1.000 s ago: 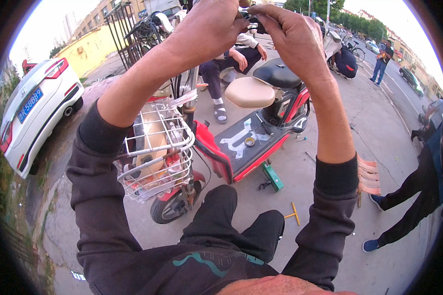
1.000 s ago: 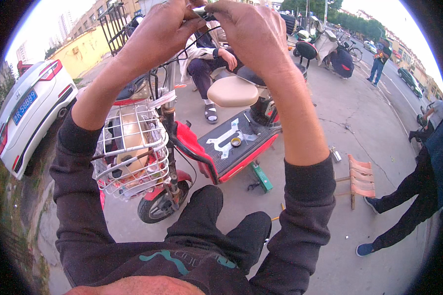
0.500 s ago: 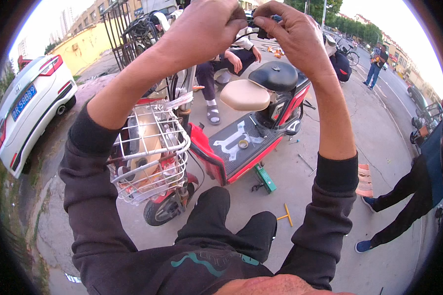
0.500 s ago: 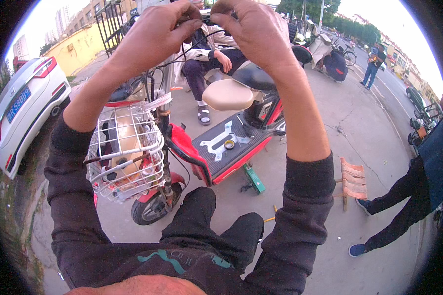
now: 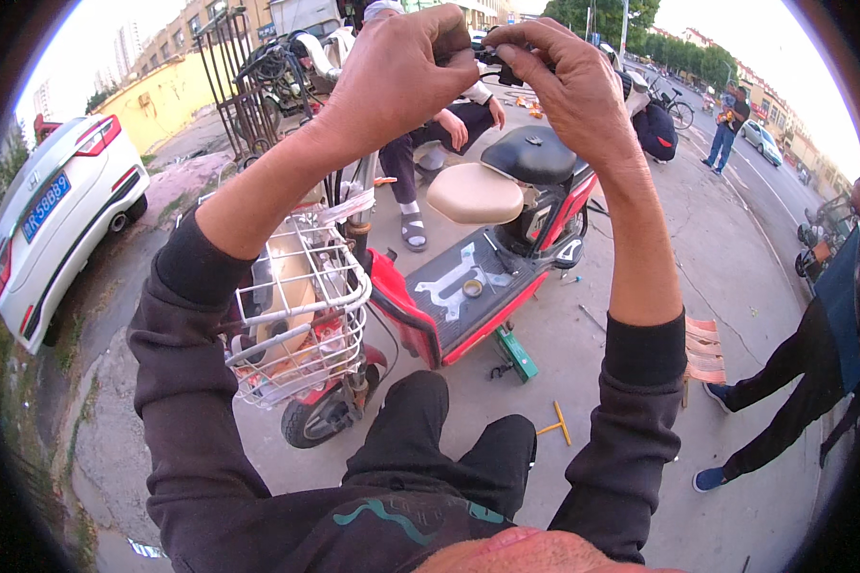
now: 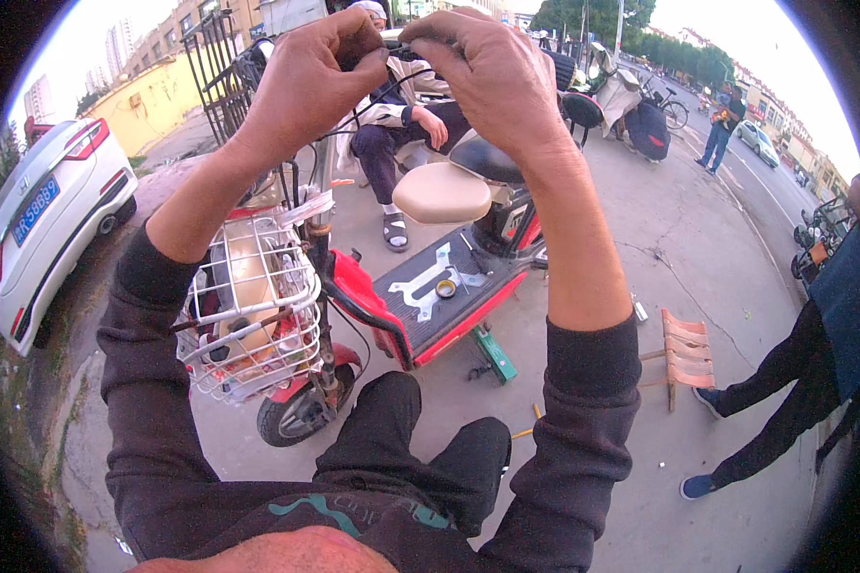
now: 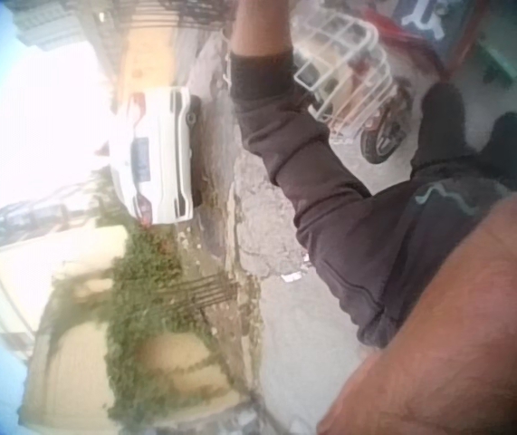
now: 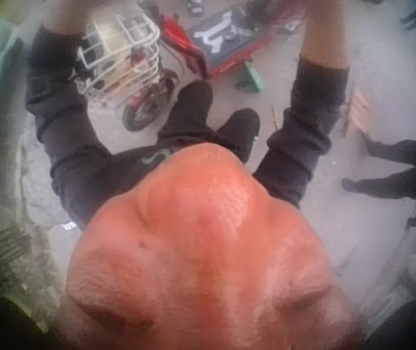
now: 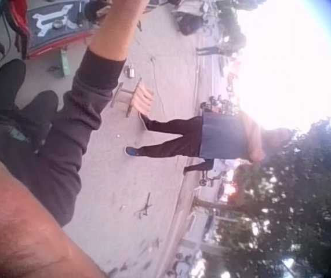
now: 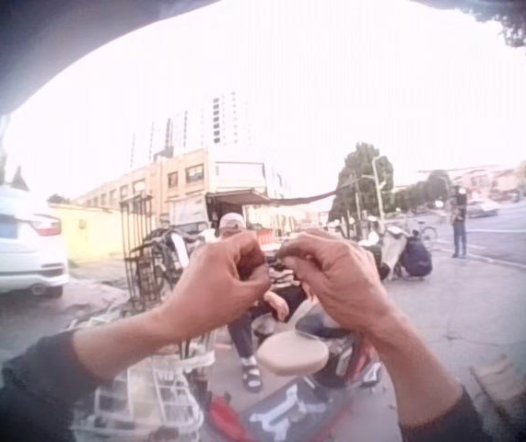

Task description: The person repairs wiring on a red electric scooter. They strip and twist wires, wrap connections with electrical tape, and route the wires along the handlebars. The person also briefly handles a small black component near the handlebar controls.

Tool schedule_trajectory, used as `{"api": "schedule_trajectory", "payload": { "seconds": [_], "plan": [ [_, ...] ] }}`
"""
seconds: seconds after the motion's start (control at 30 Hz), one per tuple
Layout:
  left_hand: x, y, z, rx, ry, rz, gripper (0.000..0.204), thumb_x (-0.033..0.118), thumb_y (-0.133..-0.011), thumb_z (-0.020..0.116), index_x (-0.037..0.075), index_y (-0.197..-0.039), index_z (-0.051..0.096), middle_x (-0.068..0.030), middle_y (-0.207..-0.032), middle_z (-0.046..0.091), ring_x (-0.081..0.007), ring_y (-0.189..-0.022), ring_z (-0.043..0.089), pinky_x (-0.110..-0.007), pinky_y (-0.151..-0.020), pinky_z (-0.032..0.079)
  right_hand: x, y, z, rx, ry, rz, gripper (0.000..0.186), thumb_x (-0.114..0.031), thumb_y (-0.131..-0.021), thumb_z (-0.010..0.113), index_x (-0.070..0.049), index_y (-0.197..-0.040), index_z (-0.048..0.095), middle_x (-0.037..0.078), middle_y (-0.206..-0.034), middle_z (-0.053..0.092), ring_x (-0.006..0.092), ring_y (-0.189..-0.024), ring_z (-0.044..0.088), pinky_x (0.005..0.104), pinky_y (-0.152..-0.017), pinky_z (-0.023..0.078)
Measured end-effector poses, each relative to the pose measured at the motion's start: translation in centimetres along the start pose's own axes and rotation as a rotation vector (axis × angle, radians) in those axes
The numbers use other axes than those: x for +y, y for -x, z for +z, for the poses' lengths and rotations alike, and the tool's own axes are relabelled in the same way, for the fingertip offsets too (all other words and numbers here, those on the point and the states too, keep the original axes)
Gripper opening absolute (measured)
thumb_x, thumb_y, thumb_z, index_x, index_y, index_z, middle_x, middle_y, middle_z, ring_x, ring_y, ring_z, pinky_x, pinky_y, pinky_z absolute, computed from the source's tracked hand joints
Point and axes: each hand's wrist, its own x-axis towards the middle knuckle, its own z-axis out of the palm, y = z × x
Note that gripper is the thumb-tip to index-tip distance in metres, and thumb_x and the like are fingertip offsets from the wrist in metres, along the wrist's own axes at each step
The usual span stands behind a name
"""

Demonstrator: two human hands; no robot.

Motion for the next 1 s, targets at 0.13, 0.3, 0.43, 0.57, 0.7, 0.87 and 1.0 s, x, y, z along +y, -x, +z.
{"api": "schedule_trajectory", "payload": {
  "seconds": [0.13,0.3,0.43,0.57,0.7,0.87,1.0],
  "plan": [
    [-1.9,-0.1,0.5,0.121,-0.187,0.271,0.01,0.007,-0.088,0.066,-0.001,-0.085,0.062,-0.0186,-0.069,0.065,-0.0286,-0.063,0.07,-0.037,-0.058,0.054,0.7,-0.5,0.1,-0.02,-0.044,0.044,0.021,-0.019,-0.101,0.068,-0.01,-0.118,0.075,0.0,-0.094,0.074,0.0069,-0.082,0.066,0.0259,-0.074,0.054],
    [-2.5,-0.2,1.1,0.18,-0.189,0.303,0.01,0.007,-0.087,0.067,0.001,-0.082,0.06,-0.0172,-0.067,0.065,-0.0306,-0.061,0.07,-0.04,-0.057,0.053,-1.0,0.1,1.3,0.124,0.072,0.093,0.019,-0.019,-0.099,0.07,-0.01,-0.114,0.078,0.002,-0.091,0.077,0.0086,-0.08,0.07,0.0268,-0.072,0.055],
    [-3.0,-0.4,1.1,0.211,-0.242,0.447,0.009,0.006,-0.086,0.067,0.002,-0.082,0.059,-0.0175,-0.065,0.063,-0.0321,-0.06,0.069,-0.041,-0.055,0.053,-2.1,0.1,0.9,0.128,0.265,0.114,0.02,-0.019,-0.094,0.075,-0.011,-0.111,0.079,0.006,-0.089,0.078,0.0117,-0.077,0.072,0.0284,-0.073,0.056],
    [-2.9,-0.6,1.2,0.215,-0.307,0.506,0.007,0.004,-0.084,0.067,0.003,-0.085,0.06,-0.0171,-0.065,0.062,-0.0321,-0.059,0.069,-0.042,-0.054,0.053,-1.2,-0.4,0.3,0.079,0.132,0.084,0.018,-0.016,-0.093,0.075,-0.011,-0.11,0.08,0.007,-0.093,0.078,0.0157,-0.08,0.074,0.0304,-0.077,0.057],
    [-2.9,-0.4,1.1,0.212,-0.296,0.527,0.012,0.004,-0.084,0.066,0.003,-0.096,0.066,-0.0156,-0.065,0.063,-0.0296,-0.058,0.069,-0.04,-0.054,0.054,-3.7,-0.9,0.2,0.117,0.097,0.118,0.009,-0.009,-0.088,0.072,-0.003,-0.092,0.076,0.014,-0.086,0.073,0.0266,-0.079,0.072,0.0371,-0.071,0.054],
    [-3.0,-0.5,0.9,0.189,-0.267,0.542,0.021,0.004,-0.084,0.066,0.003,-0.104,0.069,-0.0149,-0.067,0.064,-0.0273,-0.058,0.069,-0.039,-0.054,0.055,-4.5,-0.5,0.4,0.192,0.255,-0.001,0.009,-0.007,-0.085,0.073,-0.006,-0.092,0.079,0.011,-0.088,0.074,0.029,-0.08,0.072,0.0379,-0.072,0.055],
    [-2.8,-0.3,0.6,0.185,-0.279,0.518,0.019,0.003,-0.084,0.065,0.003,-0.102,0.069,-0.0155,-0.068,0.064,-0.0273,-0.059,0.069,-0.039,-0.055,0.054,-4.4,-0.2,0.9,0.209,0.202,0.004,0.009,-0.007,-0.086,0.072,-0.007,-0.092,0.079,0.009,-0.088,0.074,0.0288,-0.081,0.072,0.0379,-0.072,0.055]
  ]
}}
